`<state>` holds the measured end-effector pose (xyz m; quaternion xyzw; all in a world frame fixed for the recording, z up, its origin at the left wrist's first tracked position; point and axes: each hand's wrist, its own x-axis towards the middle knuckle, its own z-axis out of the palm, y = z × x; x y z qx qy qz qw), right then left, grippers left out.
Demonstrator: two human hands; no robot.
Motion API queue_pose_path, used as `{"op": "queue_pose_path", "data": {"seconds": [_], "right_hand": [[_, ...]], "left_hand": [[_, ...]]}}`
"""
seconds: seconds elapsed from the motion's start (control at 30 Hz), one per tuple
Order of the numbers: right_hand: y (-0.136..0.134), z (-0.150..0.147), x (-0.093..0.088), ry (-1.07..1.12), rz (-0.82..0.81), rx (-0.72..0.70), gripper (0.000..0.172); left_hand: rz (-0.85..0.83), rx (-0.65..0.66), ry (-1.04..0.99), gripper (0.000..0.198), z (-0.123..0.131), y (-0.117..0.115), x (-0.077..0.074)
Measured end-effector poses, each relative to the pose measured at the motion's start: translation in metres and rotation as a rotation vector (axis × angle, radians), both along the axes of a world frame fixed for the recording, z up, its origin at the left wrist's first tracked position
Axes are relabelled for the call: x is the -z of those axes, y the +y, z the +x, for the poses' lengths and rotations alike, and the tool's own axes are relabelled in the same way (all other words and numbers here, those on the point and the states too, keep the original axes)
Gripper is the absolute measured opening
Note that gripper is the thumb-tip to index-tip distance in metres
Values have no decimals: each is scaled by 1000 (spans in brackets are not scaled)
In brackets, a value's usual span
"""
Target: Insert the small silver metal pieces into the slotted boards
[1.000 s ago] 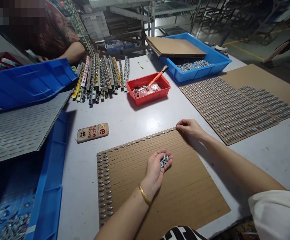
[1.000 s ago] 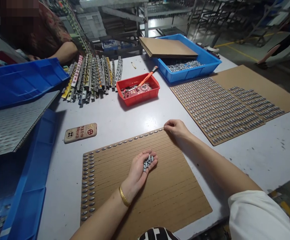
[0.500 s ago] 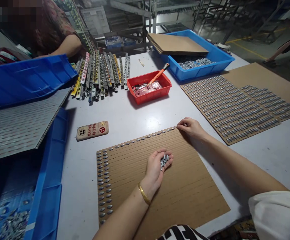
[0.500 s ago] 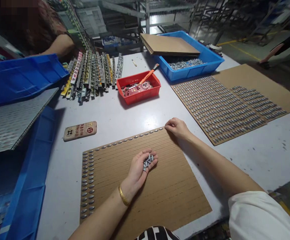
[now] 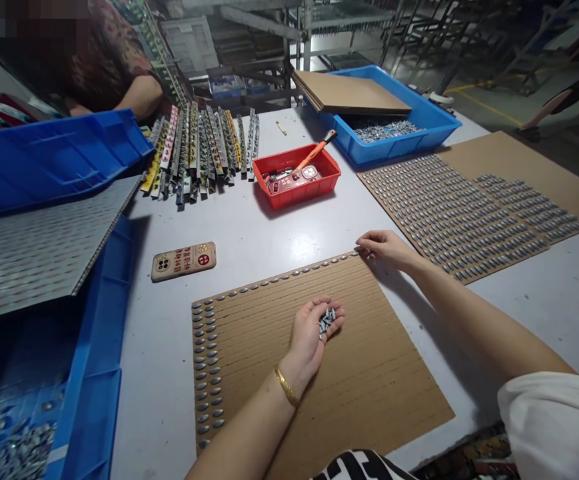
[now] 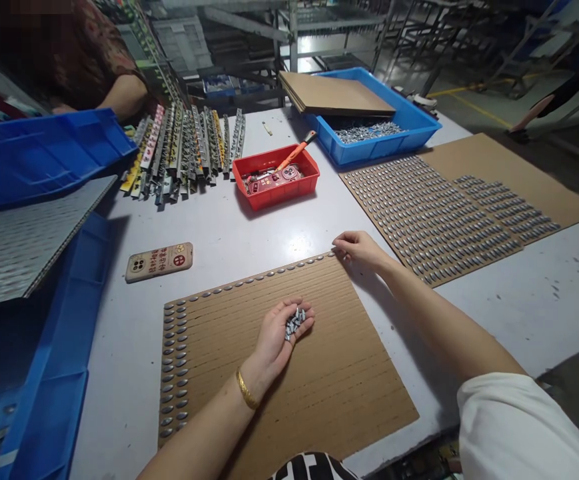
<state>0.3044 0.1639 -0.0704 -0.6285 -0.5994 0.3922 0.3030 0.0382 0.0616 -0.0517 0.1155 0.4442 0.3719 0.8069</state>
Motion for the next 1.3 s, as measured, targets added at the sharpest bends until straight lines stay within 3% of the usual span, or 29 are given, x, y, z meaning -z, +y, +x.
{"op": "queue_pose_path", "data": {"seconds": [0.17, 0.4, 0.83, 1.3], "right_hand": [[-3, -13, -2, -23, 115, 10, 25], [-2, -28, -1, -279, 270, -219, 17], [3, -22, 2, -364, 303, -321, 17], [2, -27, 0, -343, 265, -307, 17]], "left_hand": [[14, 4, -17, 18, -1, -1, 1], [16, 8, -19, 18, 0, -1, 1], [15, 11, -12, 16, 0, -1, 1], [20, 5, -12, 16, 0, -2, 1]]}}
